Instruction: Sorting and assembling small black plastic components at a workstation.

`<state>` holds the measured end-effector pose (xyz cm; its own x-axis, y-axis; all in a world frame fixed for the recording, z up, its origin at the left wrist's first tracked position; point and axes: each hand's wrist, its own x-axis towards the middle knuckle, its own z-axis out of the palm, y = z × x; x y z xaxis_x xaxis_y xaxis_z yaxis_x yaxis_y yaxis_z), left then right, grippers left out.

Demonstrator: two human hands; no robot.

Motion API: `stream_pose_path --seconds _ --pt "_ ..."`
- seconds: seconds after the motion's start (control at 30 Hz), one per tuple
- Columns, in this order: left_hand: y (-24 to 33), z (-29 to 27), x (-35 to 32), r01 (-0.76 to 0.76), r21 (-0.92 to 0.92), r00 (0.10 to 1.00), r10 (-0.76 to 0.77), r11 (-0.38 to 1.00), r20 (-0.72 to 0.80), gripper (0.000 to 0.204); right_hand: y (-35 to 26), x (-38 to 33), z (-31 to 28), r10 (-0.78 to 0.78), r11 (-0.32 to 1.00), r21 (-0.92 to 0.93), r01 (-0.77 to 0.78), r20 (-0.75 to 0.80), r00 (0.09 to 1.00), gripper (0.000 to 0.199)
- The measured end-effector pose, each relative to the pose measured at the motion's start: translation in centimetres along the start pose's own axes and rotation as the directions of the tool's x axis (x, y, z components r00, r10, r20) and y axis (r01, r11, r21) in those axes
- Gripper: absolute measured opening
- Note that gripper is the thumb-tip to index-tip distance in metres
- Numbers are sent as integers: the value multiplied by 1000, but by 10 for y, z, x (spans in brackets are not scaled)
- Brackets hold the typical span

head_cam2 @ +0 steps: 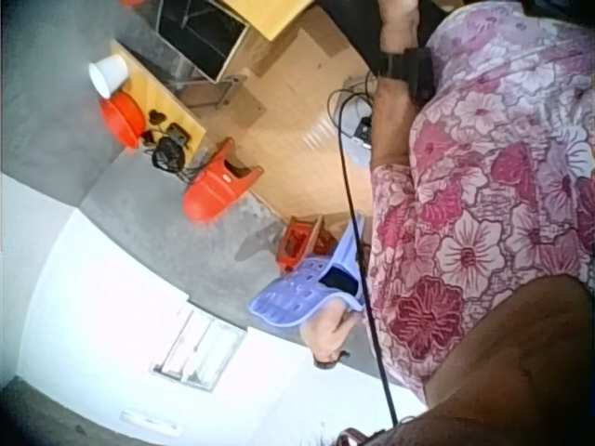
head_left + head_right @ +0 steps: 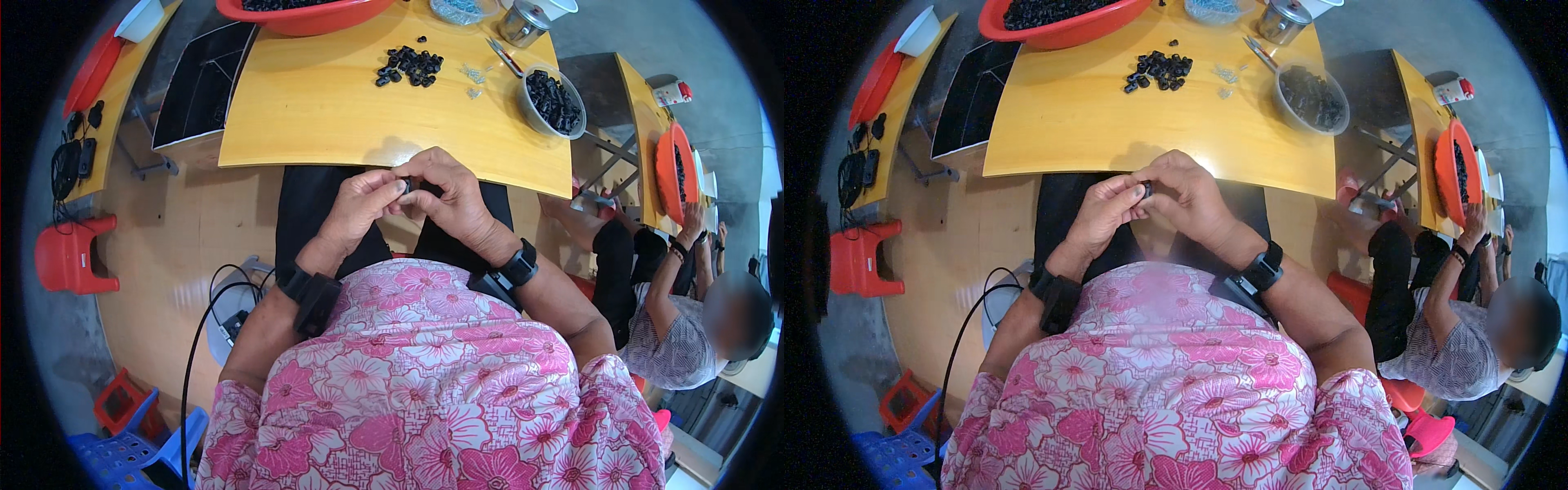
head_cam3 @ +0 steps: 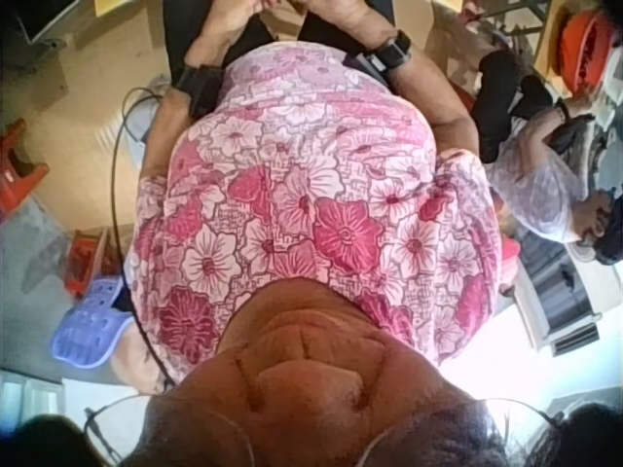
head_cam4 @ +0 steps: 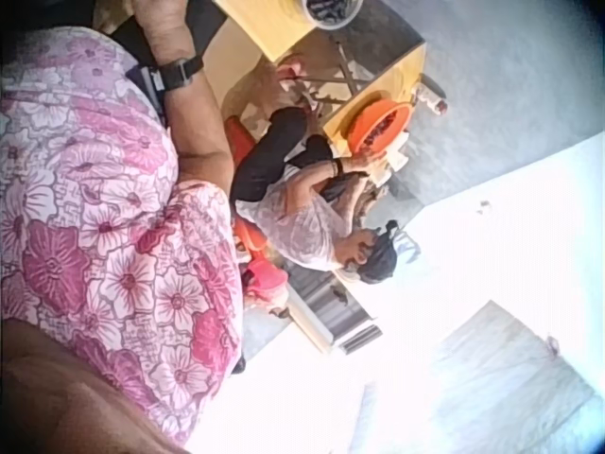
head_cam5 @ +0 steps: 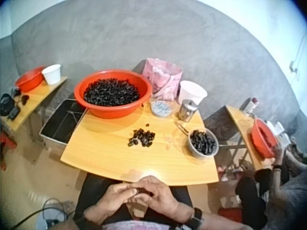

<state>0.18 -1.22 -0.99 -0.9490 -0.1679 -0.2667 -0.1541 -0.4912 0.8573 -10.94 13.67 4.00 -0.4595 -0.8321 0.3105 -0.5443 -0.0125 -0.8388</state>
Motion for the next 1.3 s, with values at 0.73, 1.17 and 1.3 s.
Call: stream_pose_path --seconds 0.73,1.17,1.3 --pt "4 4 -2 -112 119 993 107 987 47 13 1 -5 -7 210 966 138 -217 64 976 38" --pt "9 9 -5 -156 229 988 147 961 56 11 4 -7 -13 197 969 139 -203 55 979 23" --pt "10 10 -5 -154 220 988 145 963 54 13 6 -9 -11 271 937 218 -273 36 962 22"
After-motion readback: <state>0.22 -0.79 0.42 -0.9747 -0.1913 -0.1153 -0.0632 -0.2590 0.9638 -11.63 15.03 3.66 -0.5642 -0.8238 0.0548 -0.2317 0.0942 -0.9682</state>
